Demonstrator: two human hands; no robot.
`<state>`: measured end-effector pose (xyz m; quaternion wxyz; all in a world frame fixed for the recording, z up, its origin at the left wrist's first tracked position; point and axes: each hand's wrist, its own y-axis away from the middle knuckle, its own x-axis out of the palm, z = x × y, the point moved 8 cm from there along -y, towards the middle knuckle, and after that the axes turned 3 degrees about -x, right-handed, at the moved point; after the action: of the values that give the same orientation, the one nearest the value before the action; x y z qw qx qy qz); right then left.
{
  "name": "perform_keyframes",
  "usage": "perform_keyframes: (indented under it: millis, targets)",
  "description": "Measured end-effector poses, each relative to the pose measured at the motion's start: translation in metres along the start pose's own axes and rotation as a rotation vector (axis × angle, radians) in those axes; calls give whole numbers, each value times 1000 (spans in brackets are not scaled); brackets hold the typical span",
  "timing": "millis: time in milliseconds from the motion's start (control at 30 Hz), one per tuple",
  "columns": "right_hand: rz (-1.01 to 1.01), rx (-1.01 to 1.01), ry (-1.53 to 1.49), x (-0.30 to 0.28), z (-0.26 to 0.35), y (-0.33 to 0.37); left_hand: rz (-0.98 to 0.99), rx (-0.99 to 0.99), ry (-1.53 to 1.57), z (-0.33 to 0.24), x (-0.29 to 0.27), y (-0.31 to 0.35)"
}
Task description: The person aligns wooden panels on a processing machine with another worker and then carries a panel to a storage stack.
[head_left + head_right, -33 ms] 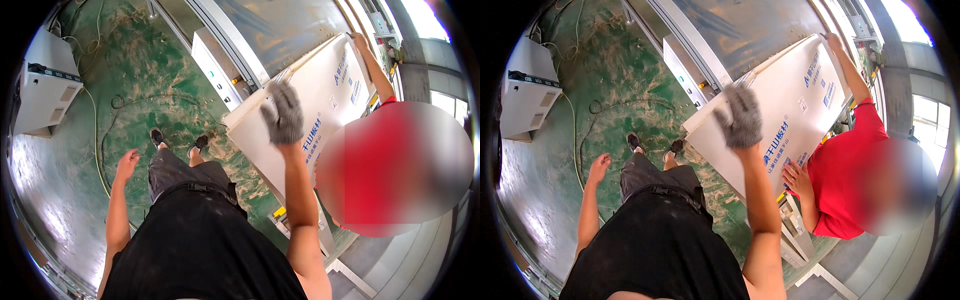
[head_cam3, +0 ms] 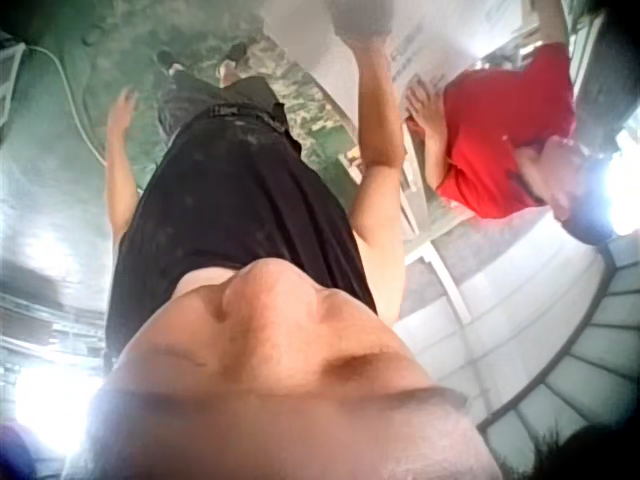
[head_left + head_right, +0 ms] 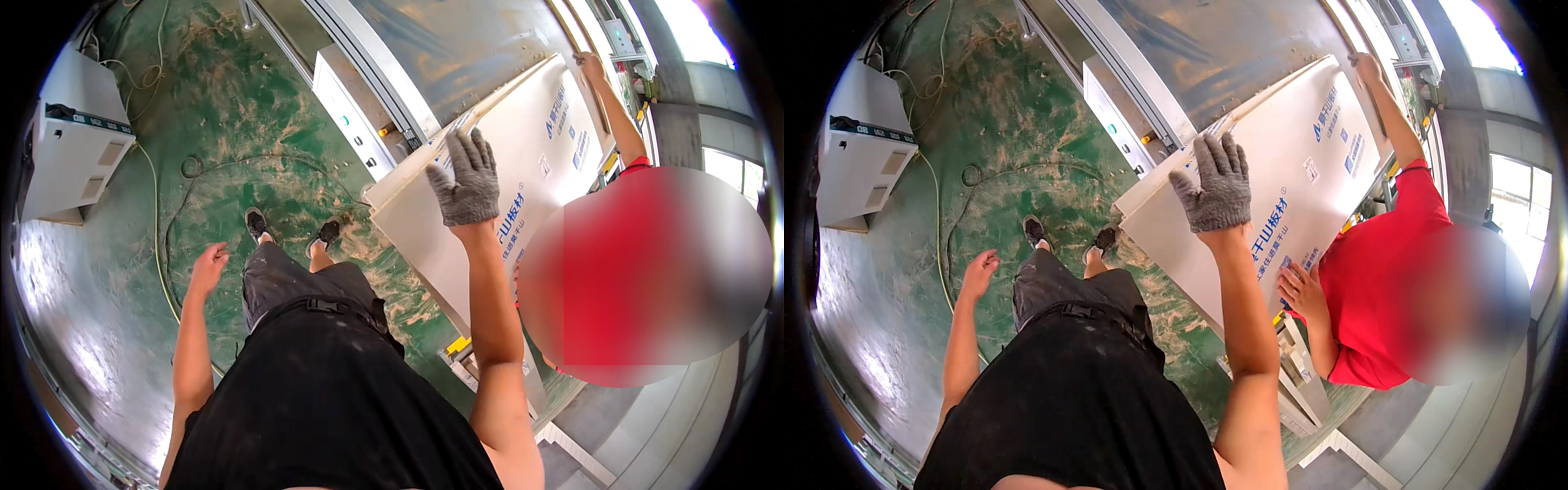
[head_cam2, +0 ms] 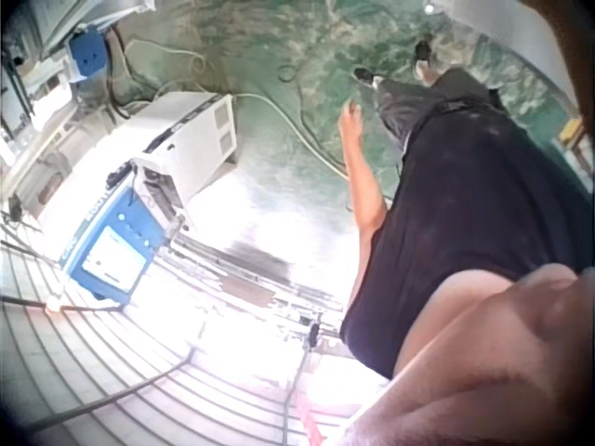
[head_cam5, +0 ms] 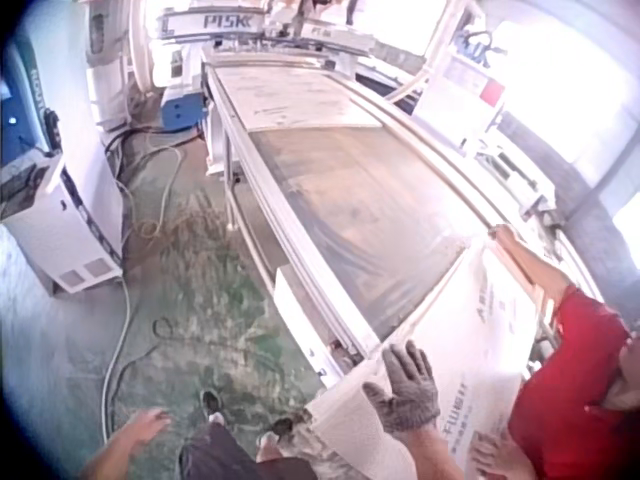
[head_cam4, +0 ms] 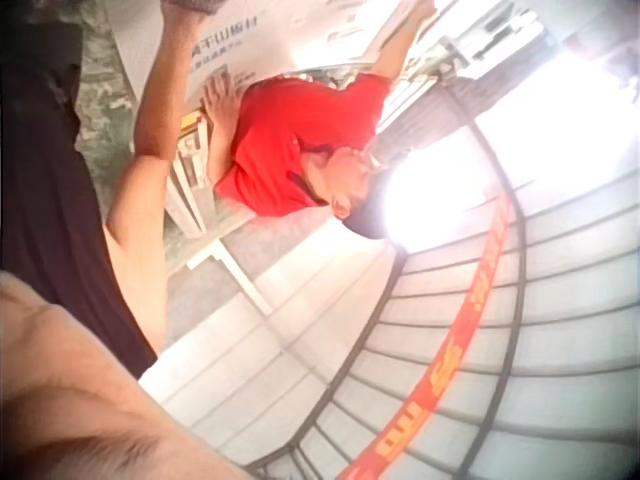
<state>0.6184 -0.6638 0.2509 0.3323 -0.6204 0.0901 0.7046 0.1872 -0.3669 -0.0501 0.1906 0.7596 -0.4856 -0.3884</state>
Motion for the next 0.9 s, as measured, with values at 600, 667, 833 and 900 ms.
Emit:
perform_keyframes:
  millis: [600, 667, 833, 900]
  targets:
    - [153, -115, -235, 29, 78, 54, 97, -158, -129, 122, -20, -15]
    - [109, -128, -266, 28, 82, 44, 95, -105, -168, 142, -31, -19]
    - [86, -72, -377, 39, 86, 32, 73, -197, 26, 147, -77, -34]
    - [120, -33, -309, 52, 92, 12, 11, -229, 97, 175, -109, -39]
